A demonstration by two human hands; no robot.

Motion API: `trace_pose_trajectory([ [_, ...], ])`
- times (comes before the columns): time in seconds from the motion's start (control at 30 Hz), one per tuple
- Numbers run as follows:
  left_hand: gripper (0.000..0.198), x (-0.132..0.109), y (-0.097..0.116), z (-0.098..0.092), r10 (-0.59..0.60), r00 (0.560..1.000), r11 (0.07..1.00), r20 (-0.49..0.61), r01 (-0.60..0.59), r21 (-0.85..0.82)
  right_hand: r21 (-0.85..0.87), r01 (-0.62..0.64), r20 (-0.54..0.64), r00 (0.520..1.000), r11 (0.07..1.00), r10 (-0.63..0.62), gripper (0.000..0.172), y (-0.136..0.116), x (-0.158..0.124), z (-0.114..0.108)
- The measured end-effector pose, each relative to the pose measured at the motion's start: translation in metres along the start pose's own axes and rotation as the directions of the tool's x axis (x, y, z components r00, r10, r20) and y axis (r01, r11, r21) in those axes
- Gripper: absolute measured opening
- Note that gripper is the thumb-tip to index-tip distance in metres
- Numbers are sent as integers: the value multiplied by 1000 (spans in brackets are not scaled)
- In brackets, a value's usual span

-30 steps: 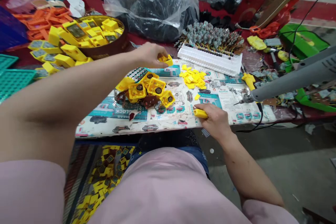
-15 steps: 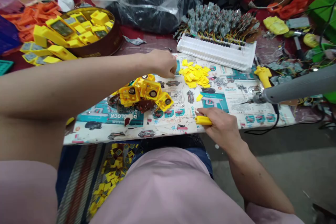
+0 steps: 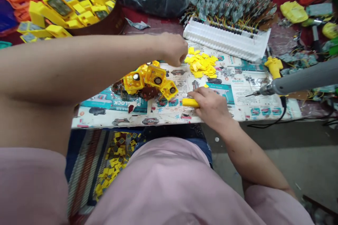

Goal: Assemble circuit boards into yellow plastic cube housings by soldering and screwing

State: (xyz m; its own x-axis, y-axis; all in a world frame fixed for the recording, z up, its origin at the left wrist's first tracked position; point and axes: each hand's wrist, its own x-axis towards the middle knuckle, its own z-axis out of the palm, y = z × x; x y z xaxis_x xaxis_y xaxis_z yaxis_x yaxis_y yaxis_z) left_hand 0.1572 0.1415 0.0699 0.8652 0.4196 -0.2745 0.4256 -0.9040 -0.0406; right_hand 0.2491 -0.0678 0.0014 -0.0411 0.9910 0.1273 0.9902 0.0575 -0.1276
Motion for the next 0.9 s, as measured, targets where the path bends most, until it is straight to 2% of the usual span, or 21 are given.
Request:
trace_pose_trajectory([
  [0.1,22,-31,-15,-22,-7,993,997,-121,-2,-74,14,12,25,1000,1000,-13,40,-8,7,-2],
  [0.2,16,-74,-34,-28,-124,967,959,-221,59,-277,44,31,-12,999,999,-30,46,-17,11,-2],
  [0.3,19,-109,-51,-13,-285,941,869,-181,174,-463,49,28,-62,998,998,-25,59,-31,17,5],
  [0.4,18,-123,-61,8,-438,887,723,-144,253,-643,27,-18,-110,994,999,21,72,-44,26,16],
  [0.47,16,-127,-64,16,-489,859,625,-152,223,-748,8,-40,-144,989,999,41,69,-49,29,21],
  [0.57,13,-139,-64,18,-518,835,513,-184,131,-848,0,-42,-213,976,999,41,58,-45,25,20],
  [0.63,12,-156,-64,20,-482,858,464,-176,80,-882,23,-39,-266,963,999,44,55,-38,15,13],
  [0.7,13,-177,-64,27,-367,925,474,-100,94,-875,60,-33,-302,952,998,50,51,-28,3,4],
  [0.77,18,-197,-64,42,-265,964,571,-9,149,-808,100,-7,-284,958,995,36,49,-21,-9,-3],
  [0.83,20,-213,-61,60,-251,967,696,40,209,-687,149,23,-248,969,989,15,51,-18,-18,-8],
  [0.9,23,-223,-53,76,-331,944,791,11,284,-542,184,36,-228,974,982,7,51,-22,-25,-10],
])
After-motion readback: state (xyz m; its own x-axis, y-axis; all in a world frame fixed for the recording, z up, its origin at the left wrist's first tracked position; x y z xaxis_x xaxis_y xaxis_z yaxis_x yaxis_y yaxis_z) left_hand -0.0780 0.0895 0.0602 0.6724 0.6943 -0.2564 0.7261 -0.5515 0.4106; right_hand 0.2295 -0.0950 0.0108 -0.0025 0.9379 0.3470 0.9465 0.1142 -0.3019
